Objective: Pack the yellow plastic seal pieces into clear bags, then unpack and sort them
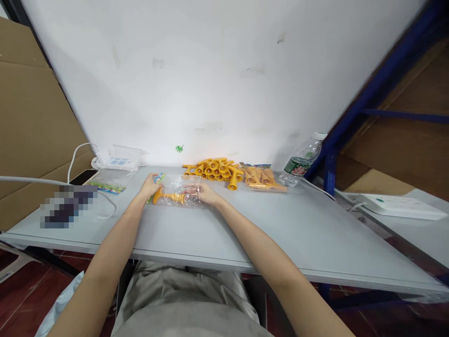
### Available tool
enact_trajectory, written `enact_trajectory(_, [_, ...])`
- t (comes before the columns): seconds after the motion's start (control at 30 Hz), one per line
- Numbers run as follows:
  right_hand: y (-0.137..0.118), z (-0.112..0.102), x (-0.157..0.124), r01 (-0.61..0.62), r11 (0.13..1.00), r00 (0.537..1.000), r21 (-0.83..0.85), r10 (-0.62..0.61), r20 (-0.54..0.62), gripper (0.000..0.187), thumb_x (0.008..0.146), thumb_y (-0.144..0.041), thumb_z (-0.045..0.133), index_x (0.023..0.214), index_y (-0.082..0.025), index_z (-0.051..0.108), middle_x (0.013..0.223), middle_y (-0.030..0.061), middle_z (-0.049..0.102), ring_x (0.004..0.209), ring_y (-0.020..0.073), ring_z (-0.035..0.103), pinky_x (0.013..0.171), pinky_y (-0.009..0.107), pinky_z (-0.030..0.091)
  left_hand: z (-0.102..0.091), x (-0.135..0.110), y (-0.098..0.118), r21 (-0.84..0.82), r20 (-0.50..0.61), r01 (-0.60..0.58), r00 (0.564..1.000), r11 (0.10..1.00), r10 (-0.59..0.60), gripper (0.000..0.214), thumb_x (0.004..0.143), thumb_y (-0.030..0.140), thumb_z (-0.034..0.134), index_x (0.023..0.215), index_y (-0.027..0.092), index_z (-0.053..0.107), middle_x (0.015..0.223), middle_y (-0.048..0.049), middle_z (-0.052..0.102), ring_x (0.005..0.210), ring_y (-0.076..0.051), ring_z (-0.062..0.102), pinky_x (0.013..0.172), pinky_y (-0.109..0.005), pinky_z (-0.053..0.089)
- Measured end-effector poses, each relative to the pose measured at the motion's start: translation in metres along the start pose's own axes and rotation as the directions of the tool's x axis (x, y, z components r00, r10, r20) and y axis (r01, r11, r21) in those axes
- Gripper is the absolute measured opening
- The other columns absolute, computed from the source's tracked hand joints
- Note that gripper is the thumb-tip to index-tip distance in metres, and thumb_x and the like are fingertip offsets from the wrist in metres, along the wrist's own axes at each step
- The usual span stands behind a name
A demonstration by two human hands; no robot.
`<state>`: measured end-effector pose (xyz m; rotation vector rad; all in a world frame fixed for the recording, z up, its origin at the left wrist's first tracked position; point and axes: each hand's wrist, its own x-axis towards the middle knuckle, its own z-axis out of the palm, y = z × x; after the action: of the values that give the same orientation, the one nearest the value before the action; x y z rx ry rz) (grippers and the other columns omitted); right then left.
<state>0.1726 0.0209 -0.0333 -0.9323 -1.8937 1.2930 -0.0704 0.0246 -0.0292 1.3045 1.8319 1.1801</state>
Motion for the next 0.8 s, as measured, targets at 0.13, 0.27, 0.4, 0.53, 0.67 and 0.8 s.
enact_trajectory(0.13, [-0.016,-0.019,-0.006,-0.064,0.87,0.903,-0.49,-0.159,-0.4,0.025,0.088,-0.02,0.05,0.105,-0.016,0.066,0.109,0.0117,0.07,0.097,0.0226,0.065,0.088,0.037,0.05,-0.007,0.009,-0.005,0.209,-0.173,-0.029,0.983,0.978,0.066,0.053,0.069,0.012,0.066,0.119,0.021,0.052,0.1,-0.0074,0.068,0.091,-0.022,0.065,0.078,-0.032,0.048])
enact_trajectory(0.27, [-0.031,-0.056,-0.024,-0.527,0.582,0.714,-0.62,-0.092,-0.694,0.033,0.093,-0.026,0.042,0.119,-0.013,0.058,0.112,0.0187,0.066,0.102,0.0293,0.064,0.085,0.041,0.049,-0.013,0.007,-0.005,0.422,-0.213,0.022,0.974,0.906,0.076,0.054,0.076,0.014,0.059,0.129,0.021,0.047,0.107,-0.012,0.067,0.107,-0.029,0.062,0.091,-0.043,0.043])
enact_trajectory(0.4, [-0.025,-0.086,-0.034,-0.744,0.365,0.635,-0.559,0.126,-0.763,0.047,0.093,-0.043,0.044,0.118,-0.007,0.06,0.111,0.025,0.066,0.106,0.0343,0.063,0.088,0.046,0.046,-0.01,-0.002,-0.001,0.554,-0.264,-0.031,0.941,0.832,0.211,0.058,0.077,0.016,0.057,0.133,0.018,0.045,0.124,-0.0185,0.06,0.124,-0.035,0.051,0.102,-0.054,0.035])
enact_trajectory(0.53, [-0.005,-0.095,-0.034,-0.75,0.348,0.645,-0.563,0.194,-0.739,0.051,0.089,-0.051,0.046,0.109,-0.01,0.068,0.107,0.0237,0.068,0.108,0.0363,0.062,0.093,0.053,0.042,-0.004,-0.006,0.002,0.555,-0.227,-0.212,0.892,0.805,0.391,0.058,0.082,0.02,0.05,0.139,0.015,0.04,0.142,-0.0181,0.047,0.137,-0.031,0.038,0.114,-0.051,0.025])
enact_trajectory(0.67, [0.009,-0.098,-0.031,-0.734,0.427,0.633,-0.528,0.149,-0.76,0.041,0.085,-0.041,0.051,0.102,-0.009,0.071,0.099,0.0254,0.069,0.102,0.0376,0.064,0.09,0.055,0.042,0.005,-0.005,-0.003,0.543,-0.029,-0.332,0.911,0.771,0.413,0.058,0.087,0.026,0.042,0.144,0.013,0.037,0.156,-0.0157,0.029,0.147,-0.028,0.02,0.12,-0.047,0.014])
enact_trajectory(0.8, [0.003,-0.101,-0.032,-0.738,0.462,0.569,-0.491,0.037,-0.821,0.038,0.084,-0.036,0.051,0.097,-0.006,0.072,0.093,0.026,0.069,0.097,0.0369,0.065,0.09,0.053,0.04,0.011,-0.006,-0.008,0.599,0.123,-0.337,0.935,0.727,0.333,0.058,0.091,0.033,0.034,0.147,0.016,0.035,0.16,-0.0129,0.022,0.149,-0.029,0.008,0.118,-0.057,0.002])
